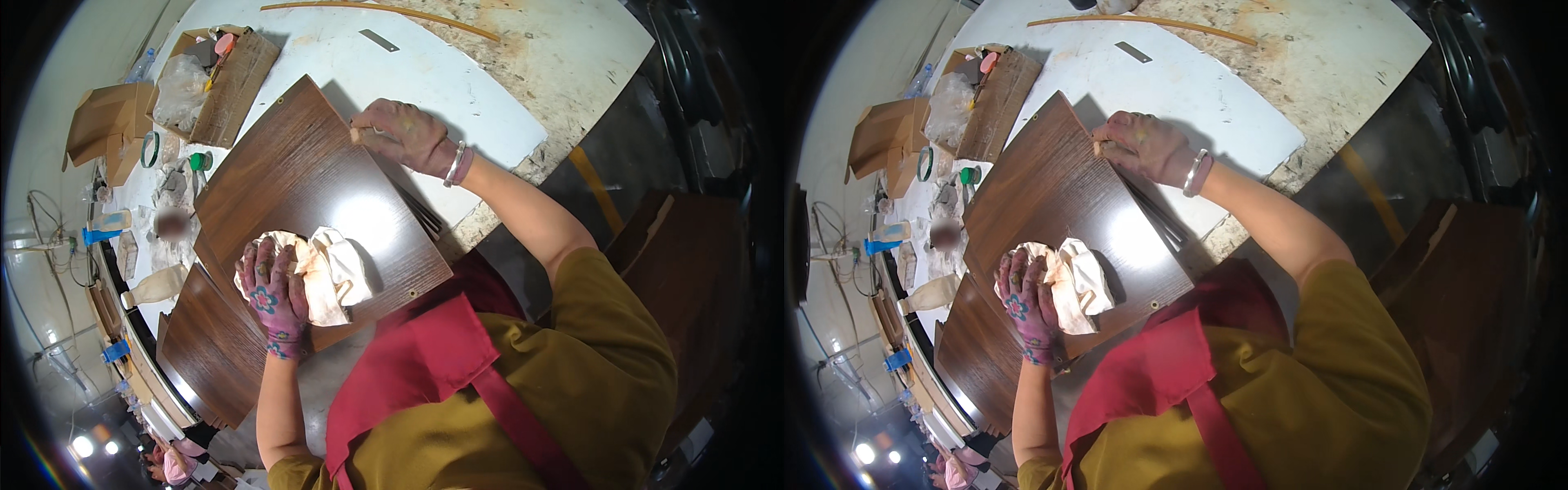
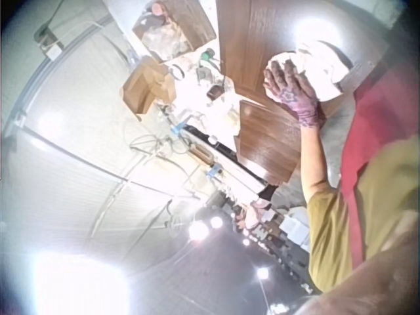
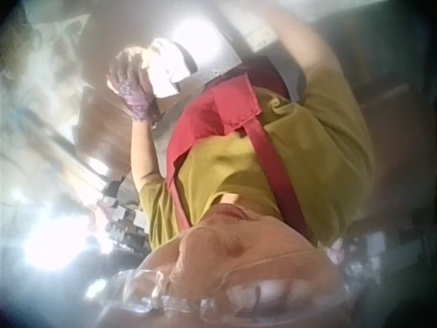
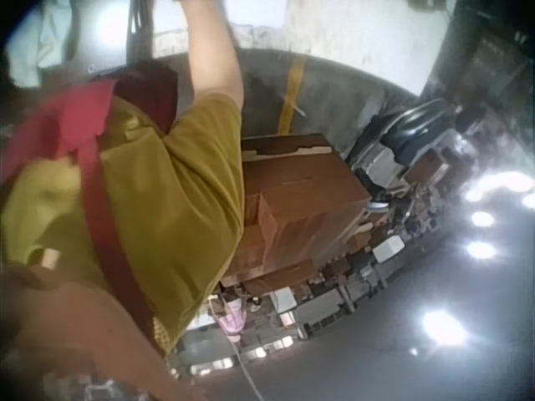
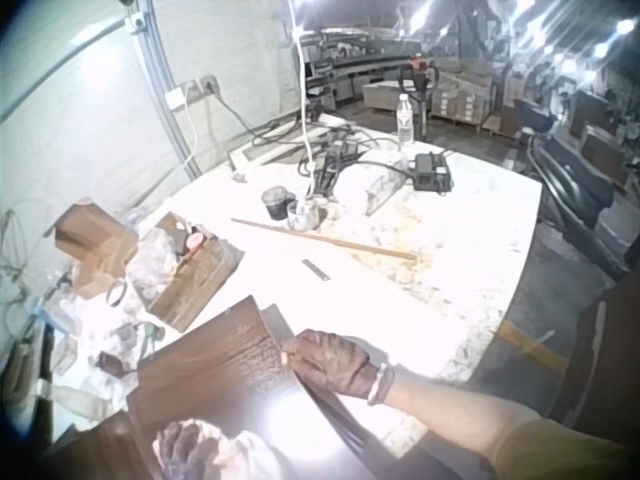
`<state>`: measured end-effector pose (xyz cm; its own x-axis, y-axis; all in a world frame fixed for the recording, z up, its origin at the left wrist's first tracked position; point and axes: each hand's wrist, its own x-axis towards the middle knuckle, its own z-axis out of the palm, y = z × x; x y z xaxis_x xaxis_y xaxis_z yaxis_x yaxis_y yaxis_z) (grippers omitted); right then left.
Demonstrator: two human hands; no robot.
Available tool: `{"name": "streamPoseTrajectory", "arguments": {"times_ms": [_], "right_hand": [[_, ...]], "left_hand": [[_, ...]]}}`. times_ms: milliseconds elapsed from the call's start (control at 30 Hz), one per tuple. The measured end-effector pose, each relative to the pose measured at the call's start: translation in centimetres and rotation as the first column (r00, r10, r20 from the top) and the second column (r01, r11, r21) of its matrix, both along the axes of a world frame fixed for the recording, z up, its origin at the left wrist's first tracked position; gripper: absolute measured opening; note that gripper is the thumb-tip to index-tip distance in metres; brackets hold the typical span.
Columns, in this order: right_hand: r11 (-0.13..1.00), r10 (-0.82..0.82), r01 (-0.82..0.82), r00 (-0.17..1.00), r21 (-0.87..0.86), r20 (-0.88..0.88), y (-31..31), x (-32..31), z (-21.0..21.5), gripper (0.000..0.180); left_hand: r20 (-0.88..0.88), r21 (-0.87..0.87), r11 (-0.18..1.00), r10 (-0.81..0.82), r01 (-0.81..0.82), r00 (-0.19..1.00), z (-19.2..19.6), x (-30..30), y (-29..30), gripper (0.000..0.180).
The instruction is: The person wipes several dark wooden panels with a cloth by hand, periodically applying a liquid from a bottle to the cloth and moving the panels to access all surfaces.
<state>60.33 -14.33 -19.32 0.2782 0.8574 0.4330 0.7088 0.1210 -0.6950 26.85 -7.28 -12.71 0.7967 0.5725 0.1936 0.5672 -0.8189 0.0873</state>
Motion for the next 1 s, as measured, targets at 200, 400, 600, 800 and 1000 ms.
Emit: {"name": "streamPoseTrajectory", "arguments": {"times_ms": [200,400,600,800,1000], "right_hand": [[0.999,0.024,-0.025,0.999,0.034,0.021,4.6,2.2,0.2,0.031],[0.996,-0.008,0.006,1.0,-0.093,-0.018,10.6,4.4,0.5,0.027],[0.969,0.014,-0.058,0.983,-0.24,-0.184,7.6,3.0,1.4,0.037],[0.96,0.066,-0.094,0.991,-0.266,-0.112,3.9,1.9,2.4,0.052],[0.996,-0.067,0.06,0.991,-0.059,-0.116,11.9,4.0,0.3,0.043]], "left_hand": [[0.023,-0.027,1.0,-0.016,0.016,1.0,0.0,-0.1,0.3,0.041],[0.017,-0.033,0.999,-0.027,0.028,0.999,0.2,0.1,0.5,0.04],[0.01,-0.013,1.0,-0.016,0.016,1.0,0.6,0.5,0.0,0.039],[0.017,-0.037,0.999,-0.02,0.021,1.0,0.3,0.1,0.3,0.04],[0.021,-0.019,0.999,-0.043,0.044,0.999,0.2,0.1,0.6,0.039]]}}
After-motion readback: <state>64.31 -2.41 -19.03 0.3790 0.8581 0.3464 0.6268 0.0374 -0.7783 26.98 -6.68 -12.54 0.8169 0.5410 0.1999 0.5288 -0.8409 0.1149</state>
